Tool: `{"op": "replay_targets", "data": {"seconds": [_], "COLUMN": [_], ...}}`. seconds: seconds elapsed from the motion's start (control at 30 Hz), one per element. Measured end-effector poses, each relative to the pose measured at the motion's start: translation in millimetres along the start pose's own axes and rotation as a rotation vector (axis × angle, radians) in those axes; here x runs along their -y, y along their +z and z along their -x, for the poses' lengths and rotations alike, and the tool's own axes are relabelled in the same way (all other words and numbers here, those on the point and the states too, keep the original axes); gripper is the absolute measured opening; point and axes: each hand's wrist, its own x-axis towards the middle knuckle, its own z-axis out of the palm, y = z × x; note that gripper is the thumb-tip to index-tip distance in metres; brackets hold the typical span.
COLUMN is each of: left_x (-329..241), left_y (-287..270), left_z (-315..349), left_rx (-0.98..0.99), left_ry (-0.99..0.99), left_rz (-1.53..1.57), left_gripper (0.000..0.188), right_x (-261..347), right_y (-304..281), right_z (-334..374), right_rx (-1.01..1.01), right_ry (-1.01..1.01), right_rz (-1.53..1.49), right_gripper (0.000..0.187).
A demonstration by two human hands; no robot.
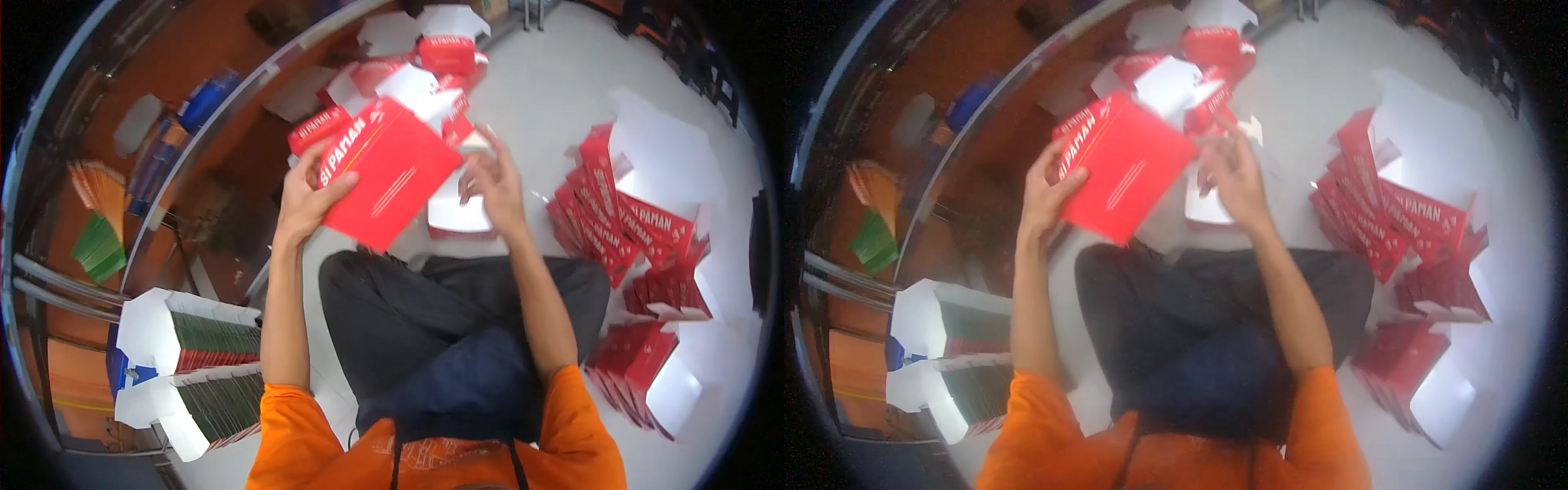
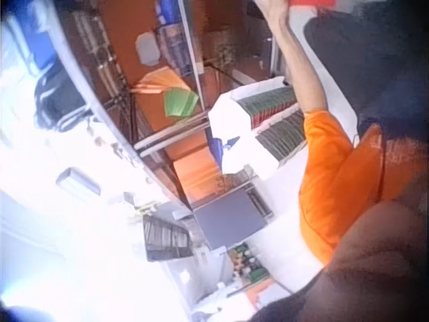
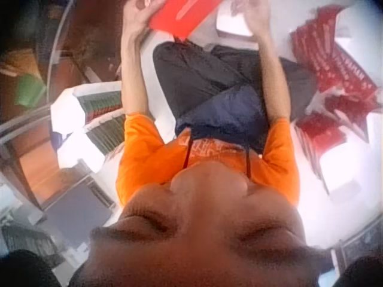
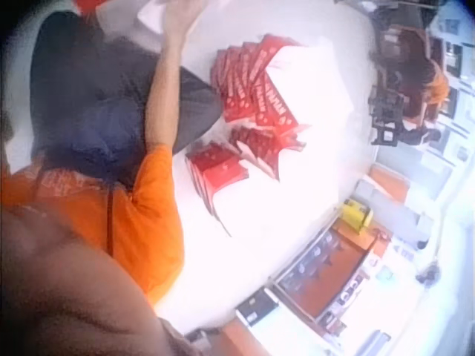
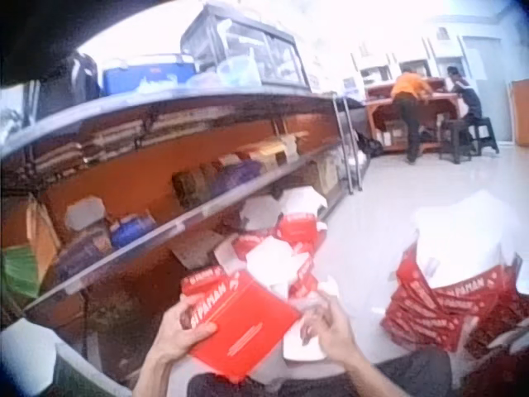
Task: The person sits on the floor and assembles red and white cardboard boxes by folding the flat pieces into shape. They handle the boxes one at a time, folding the sides and tucking the flaps to form the container structure. The assembled boxes are placed into a growing stack on the floor.
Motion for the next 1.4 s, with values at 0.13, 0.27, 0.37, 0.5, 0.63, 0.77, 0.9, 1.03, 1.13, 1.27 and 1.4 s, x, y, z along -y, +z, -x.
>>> {"op": "replay_targets", "data": {"seconds": [0.13, 0.27, 0.37, 0.5, 0.63, 0.77, 0.9, 1.03, 1.13, 1.27, 1.4], "left_x": [1, 41, 72, 146, 241, 287, 294, 277, 263, 248, 248], "left_y": [44, 89, 103, 99, 85, 99, 114, 102, 101, 98, 98], "left_z": [13, -2, -3, 0, -13, -10, 0, 1, 0, -2, 0], "left_rx": [0.042, 0.301, 0.234, -0.519, -0.815, -0.304, -0.256, -0.282, -0.278, -0.195, -0.196], "left_ry": [0.403, 0.767, 0.824, 0.503, -0.235, -0.418, -0.542, -0.785, -0.874, -0.894, -0.867], "left_rz": [-0.739, -1.207, -1.070, -0.369, 0.018, -0.406, -0.309, 0.085, 0.304, 0.394, 0.426], "left_gripper": [0.062, 0.047, 0.037, 0.035, 0.039, 0.038, 0.037, 0.034, 0.046, 0.052, 0.054], "right_x": [26, 15, -28, -65, -82, -101, -127, -116, -111, -118, -115], "right_y": [-28, -51, -83, -120, -118, -103, -122, -108, -100, -96, -92], "right_z": [-1, -2, -6, -2, -4, 2, 9, 10, 10, 13, 13], "right_rx": [0.004, 0.024, -0.110, -0.224, -0.390, -0.367, -0.305, -0.239, -0.226, -0.351, -0.378], "right_ry": [0.232, 0.330, 0.421, 0.538, 0.443, 0.514, 0.489, 0.441, 0.436, 0.417, 0.380], "right_rz": [0.160, 0.453, 0.541, 0.388, 0.305, 0.589, 1.011, 1.296, 1.391, 1.471, 1.410], "right_gripper": [0.067, 0.069, 0.048, 0.045, 0.039, 0.036, 0.040, 0.044, 0.044, 0.044, 0.044]}}
